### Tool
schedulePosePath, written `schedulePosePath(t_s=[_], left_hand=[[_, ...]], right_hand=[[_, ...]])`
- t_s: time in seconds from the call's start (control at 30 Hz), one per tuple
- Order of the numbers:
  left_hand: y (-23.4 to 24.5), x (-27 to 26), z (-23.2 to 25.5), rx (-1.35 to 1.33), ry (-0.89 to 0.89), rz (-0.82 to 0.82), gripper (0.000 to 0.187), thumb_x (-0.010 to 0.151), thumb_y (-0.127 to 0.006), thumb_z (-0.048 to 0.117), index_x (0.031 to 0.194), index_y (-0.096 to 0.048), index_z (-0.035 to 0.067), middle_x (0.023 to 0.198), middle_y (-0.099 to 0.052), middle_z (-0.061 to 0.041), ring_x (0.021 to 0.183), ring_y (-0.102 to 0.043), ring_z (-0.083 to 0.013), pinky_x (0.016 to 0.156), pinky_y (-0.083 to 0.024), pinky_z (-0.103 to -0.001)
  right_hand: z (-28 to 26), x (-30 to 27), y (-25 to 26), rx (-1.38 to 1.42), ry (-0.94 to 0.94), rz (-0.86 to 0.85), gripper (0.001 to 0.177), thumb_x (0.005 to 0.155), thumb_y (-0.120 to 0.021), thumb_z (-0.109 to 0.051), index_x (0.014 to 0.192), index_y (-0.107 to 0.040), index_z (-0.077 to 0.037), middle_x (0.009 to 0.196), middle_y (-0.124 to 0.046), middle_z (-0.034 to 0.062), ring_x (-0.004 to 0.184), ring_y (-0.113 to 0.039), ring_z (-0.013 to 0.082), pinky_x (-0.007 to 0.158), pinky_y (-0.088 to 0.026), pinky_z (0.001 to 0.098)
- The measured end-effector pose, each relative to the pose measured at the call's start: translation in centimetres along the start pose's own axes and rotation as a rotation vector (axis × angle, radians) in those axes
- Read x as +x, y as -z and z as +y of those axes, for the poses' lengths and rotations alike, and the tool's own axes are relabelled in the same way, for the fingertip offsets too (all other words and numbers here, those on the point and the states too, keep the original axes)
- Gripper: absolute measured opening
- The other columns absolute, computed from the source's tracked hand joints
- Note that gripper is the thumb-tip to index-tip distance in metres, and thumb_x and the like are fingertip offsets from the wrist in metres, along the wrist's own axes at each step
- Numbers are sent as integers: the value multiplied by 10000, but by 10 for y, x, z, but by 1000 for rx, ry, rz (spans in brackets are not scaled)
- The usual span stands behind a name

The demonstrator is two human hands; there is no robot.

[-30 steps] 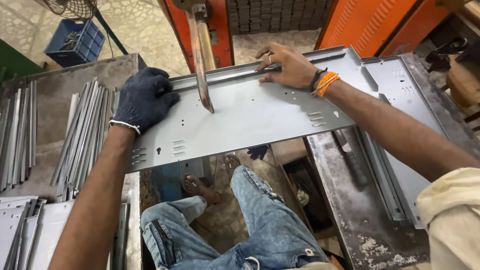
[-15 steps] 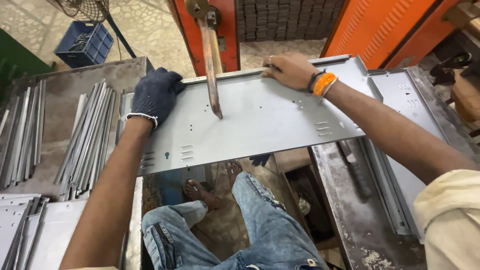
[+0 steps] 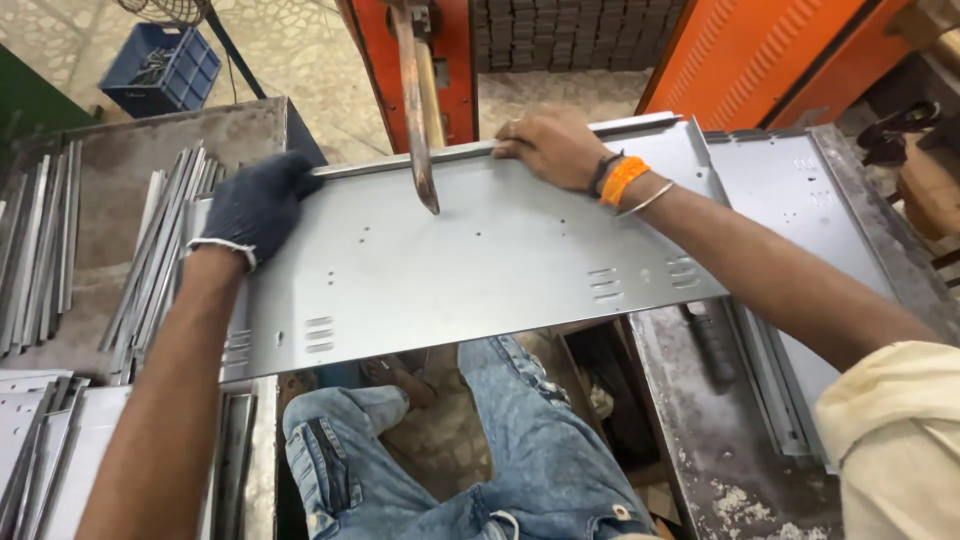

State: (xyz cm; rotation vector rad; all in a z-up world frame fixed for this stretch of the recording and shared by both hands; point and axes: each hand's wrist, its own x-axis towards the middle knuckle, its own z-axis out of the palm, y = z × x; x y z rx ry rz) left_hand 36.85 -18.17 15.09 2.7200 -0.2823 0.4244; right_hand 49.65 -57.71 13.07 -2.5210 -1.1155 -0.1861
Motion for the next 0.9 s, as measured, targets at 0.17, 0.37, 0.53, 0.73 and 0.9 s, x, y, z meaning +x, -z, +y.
schedulePosePath(t_s=[0.17,0.37,0.53,0.73,0.9], left_hand=[[-5,-23,-27,92,-31,97,251,1018,-689,299,1131,-749,83,1048,-732,-209,947,-683,-435,818,-532,-528],[8,-23,-2,50,-69,155,217,1027,-698,286,1133,-755,106,1071,-727,-162,987,-686,-386,879,-541,-496],[63,-30,40,404,-353,574,409,795,-756,297,1121,-763,51,1086,-741,-167,1002,-675,-365,865,-507,-500],[31,-126,-106,-305,248,871,212,1134,-642,239,1169,-748,59,1089,-750,-142,990,-708,-268,903,-556,-394],[-109,-222,-249,-35,745,442,372,1043,-575,370,1065,-769,53,954,-731,-175,863,-663,-311,746,-496,-447]], right_hand=[[-18,6,-7,-58,165,115,302,1032,-597,-281,1094,-774,-44,974,-767,172,878,-715,350,775,-541,479],[-24,-5,3,-9,192,99,336,1033,-620,-341,1138,-758,-53,1012,-764,165,851,-717,349,746,-545,472],[-30,-16,0,-88,123,177,306,1035,-634,-334,1159,-779,-95,910,-741,183,823,-697,378,712,-520,489],[-60,-43,1,-72,-77,198,279,1043,-649,-306,1158,-784,-90,880,-724,209,743,-686,365,675,-514,475],[-66,-66,-18,-119,-147,266,265,1067,-669,-287,1177,-781,-74,873,-705,221,771,-693,375,688,-516,466]])
